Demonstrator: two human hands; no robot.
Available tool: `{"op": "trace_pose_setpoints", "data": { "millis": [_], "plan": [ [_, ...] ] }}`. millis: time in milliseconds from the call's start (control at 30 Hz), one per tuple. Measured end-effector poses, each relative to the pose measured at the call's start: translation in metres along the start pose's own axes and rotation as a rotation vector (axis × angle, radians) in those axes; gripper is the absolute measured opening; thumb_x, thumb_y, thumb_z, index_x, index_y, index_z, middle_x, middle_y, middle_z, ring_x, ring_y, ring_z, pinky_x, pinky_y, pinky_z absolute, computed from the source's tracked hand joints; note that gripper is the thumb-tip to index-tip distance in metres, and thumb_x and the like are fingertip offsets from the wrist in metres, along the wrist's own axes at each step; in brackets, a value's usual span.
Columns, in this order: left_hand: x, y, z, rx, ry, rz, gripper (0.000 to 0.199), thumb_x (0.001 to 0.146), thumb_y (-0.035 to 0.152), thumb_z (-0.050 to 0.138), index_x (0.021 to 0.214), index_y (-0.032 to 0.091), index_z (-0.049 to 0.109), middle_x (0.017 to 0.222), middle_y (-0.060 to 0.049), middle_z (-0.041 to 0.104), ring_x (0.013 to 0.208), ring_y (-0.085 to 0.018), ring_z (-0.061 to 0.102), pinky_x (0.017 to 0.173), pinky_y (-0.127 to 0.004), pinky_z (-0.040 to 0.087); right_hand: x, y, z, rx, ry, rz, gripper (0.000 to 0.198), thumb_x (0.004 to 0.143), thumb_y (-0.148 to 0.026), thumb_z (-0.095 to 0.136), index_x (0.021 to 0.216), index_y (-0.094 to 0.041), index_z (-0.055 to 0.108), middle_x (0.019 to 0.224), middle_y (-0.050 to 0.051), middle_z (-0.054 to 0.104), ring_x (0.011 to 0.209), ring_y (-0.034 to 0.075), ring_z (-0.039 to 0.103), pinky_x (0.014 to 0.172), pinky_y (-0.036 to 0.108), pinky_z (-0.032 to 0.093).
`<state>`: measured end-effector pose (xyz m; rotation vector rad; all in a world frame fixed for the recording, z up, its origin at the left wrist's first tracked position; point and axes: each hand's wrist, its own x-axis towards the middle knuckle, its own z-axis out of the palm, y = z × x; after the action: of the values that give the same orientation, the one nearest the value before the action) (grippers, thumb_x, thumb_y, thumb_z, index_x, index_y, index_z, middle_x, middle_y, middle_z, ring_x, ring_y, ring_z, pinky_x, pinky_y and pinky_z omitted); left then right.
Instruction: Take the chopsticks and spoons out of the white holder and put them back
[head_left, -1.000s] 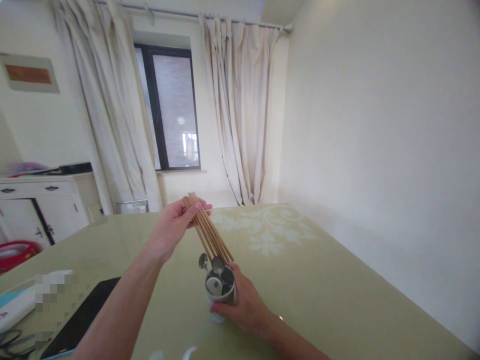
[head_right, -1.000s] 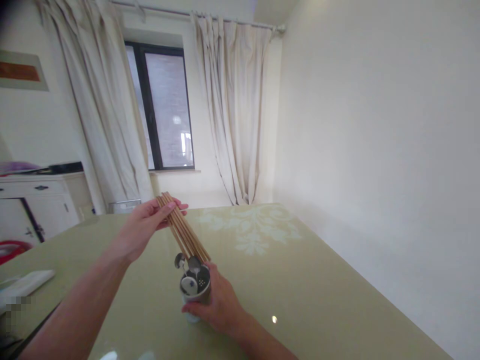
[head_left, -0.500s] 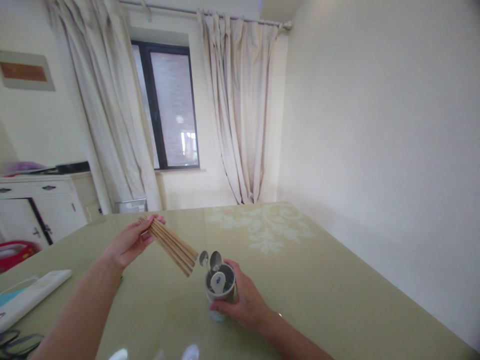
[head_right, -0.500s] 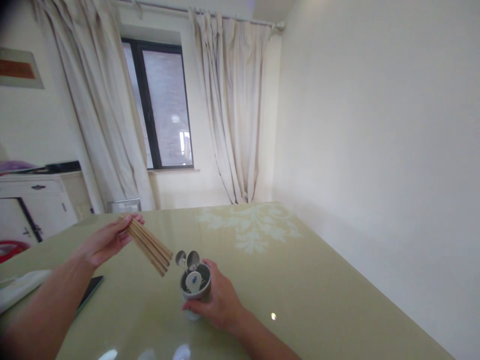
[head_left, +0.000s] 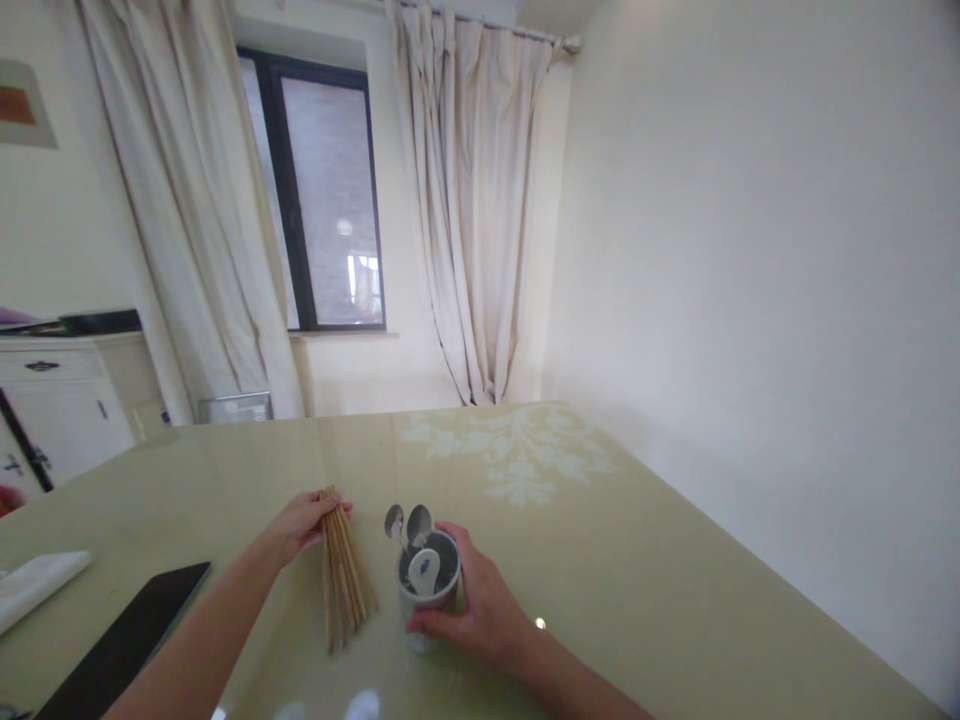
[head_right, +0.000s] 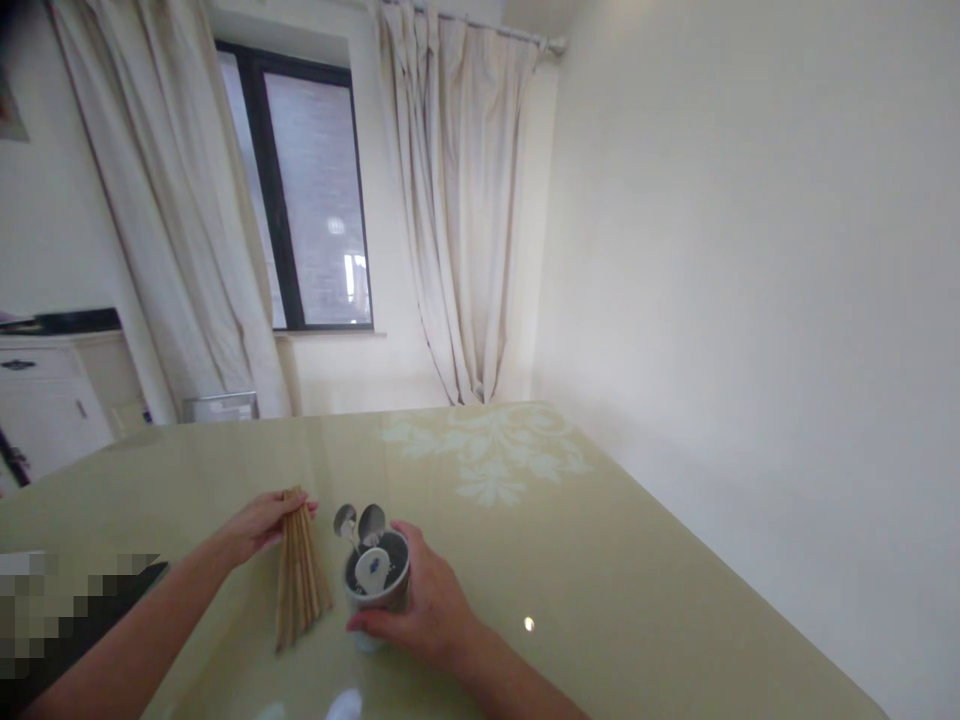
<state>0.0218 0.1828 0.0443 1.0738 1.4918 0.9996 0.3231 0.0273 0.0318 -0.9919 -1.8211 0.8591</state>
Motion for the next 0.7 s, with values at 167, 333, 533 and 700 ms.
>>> {"op": "trace_pose_setpoints", "data": {
  "millis": [167, 333, 533, 700],
  "plan": [
    [0.015, -0.014, 0.017, 0.172, 0.099, 0.128, 0.022, 0.071, 0.036, 0.078, 0.071, 0.018, 0.067, 0.072, -0.005, 0.074, 0.085, -0.028, 0.073, 0.077, -0.035, 0.057, 0.000, -0.002, 0.000, 0.000, -0.006, 0.010, 0.097, 0.067, -0.046, 0.095, 0.147, -0.023, 0.043, 0.133, 0.012, 0.069, 0.123, 0.031, 0.066, 0.109, 0.043, 0.047],
    [0.015, -0.016, 0.024, 0.291, 0.137, 0.252, 0.019, 0.076, 0.039, 0.068, 0.077, 0.019, 0.068, 0.086, -0.010, 0.076, 0.102, -0.034, 0.071, 0.096, -0.043, 0.052, -0.001, -0.002, -0.001, -0.012, 0.001, 0.023, 0.099, 0.067, -0.048, 0.095, 0.147, -0.023, 0.043, 0.134, 0.013, 0.069, 0.124, 0.033, 0.066, 0.109, 0.044, 0.047],
    [-0.013, -0.025, -0.001, 0.343, 0.052, 0.306, 0.054, 0.072, 0.056, 0.074, 0.108, 0.015, 0.072, 0.126, -0.018, 0.074, 0.122, -0.039, 0.066, 0.111, -0.048, 0.048, 0.000, -0.002, 0.001, -0.030, 0.002, 0.016, 0.099, 0.067, -0.047, 0.094, 0.148, -0.023, 0.042, 0.135, 0.013, 0.069, 0.124, 0.033, 0.066, 0.108, 0.044, 0.048],
    [-0.065, -0.056, -0.010, 0.527, -0.309, 0.405, 0.087, 0.070, 0.061, 0.083, 0.146, 0.026, 0.059, 0.155, -0.015, 0.057, 0.138, -0.039, 0.056, 0.108, -0.049, 0.053, 0.004, 0.001, 0.002, -0.090, 0.063, 0.024, 0.096, 0.068, -0.047, 0.093, 0.147, -0.023, 0.044, 0.137, 0.014, 0.067, 0.125, 0.034, 0.065, 0.108, 0.046, 0.048]
  ]
}}
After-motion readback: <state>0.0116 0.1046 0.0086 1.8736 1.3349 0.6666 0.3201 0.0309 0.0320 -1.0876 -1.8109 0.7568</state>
